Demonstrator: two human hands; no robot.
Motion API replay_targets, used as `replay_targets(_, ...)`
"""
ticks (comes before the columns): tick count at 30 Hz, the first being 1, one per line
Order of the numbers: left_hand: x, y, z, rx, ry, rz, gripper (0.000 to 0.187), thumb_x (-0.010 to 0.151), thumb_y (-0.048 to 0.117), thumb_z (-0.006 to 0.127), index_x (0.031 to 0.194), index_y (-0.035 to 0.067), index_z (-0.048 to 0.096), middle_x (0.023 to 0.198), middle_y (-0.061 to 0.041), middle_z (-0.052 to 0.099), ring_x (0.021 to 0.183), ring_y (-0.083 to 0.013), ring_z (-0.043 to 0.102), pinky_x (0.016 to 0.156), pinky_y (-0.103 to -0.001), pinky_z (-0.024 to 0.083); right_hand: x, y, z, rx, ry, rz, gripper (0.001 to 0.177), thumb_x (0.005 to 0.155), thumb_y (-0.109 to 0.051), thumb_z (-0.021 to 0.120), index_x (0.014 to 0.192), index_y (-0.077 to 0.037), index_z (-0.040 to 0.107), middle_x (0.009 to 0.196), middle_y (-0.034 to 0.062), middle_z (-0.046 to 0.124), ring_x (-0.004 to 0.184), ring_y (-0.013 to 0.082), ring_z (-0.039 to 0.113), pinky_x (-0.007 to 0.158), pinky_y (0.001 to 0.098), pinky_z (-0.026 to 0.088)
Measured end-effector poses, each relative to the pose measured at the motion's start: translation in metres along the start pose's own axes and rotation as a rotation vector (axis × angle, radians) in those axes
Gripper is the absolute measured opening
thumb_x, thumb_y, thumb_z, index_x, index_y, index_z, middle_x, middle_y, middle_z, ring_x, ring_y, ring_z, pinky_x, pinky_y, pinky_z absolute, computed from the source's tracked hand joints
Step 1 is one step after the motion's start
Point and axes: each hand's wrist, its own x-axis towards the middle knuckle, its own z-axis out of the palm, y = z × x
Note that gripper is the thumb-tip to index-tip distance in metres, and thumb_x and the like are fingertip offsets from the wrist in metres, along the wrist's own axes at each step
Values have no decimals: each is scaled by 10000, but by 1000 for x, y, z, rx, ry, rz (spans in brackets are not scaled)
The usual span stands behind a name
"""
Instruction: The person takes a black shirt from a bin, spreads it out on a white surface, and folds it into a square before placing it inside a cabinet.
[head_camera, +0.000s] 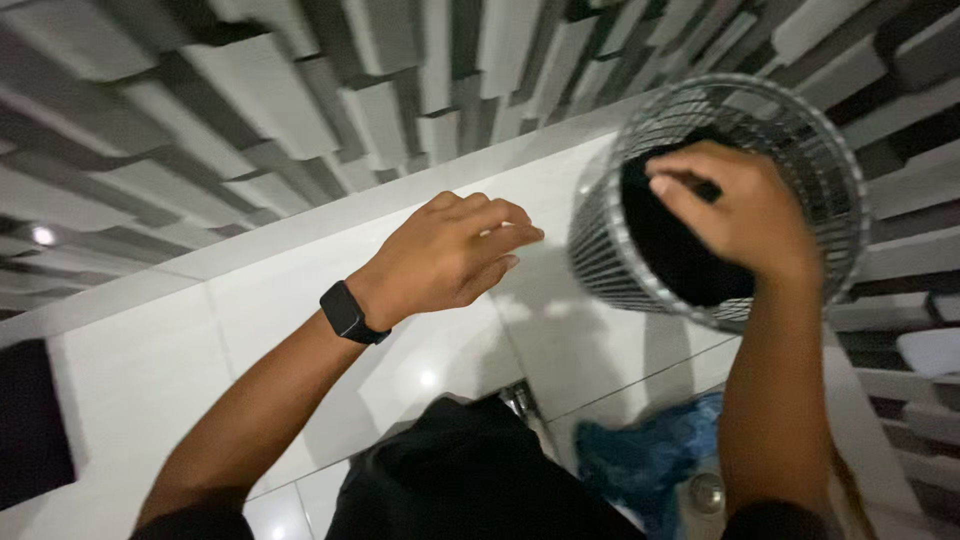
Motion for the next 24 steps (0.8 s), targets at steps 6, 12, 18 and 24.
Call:
replay_targets(6, 93, -3, 68, 173, -94, 155, 250, 899, 230, 705, 1139, 165, 728, 1158, -1, 671, 1006, -182, 611, 826, -377, 474, 15, 186, 1, -447, -696, 518, 836, 776, -634, 764, 1399, -95, 619, 1379, 211, 608, 1256, 394, 594, 1068, 491, 449)
replay_targets(12, 154, -16, 121, 182, -187, 253, 265, 927, 352, 695, 1083, 140, 726, 1032, -28, 653, 994, -219, 595, 822, -394, 481, 11, 235, 48, -455, -947, 617, 937, 712, -524, 891, 1464, -90, 540, 1408, 218, 628, 1293, 381, 614, 1080, 434, 493)
replay_targets(18, 167, -26, 154, 191, -209, 159, 223, 900, 293, 718, 1053, 132, 720, 1047, -21, 658, 995, -224, 619, 822, -398, 489, 12, 246, 48, -349, -857, 433, 440, 763, -316, 824, 1147, -127, 724, 1148, 139, 719, 1077, 339, 678, 922, 466, 543)
replay_targets(24, 157, -27, 155, 101, -111, 87, 491, 902, 261, 730, 1344, 90, 604, 1222, -100, 654, 1127, -306, 633, 946, -432, 515, 7, 192, -2, -38, -522, 193, 342, 744, -224, 770, 1014, -43, 662, 919, 147, 698, 837, 293, 684, 754, 403, 530)
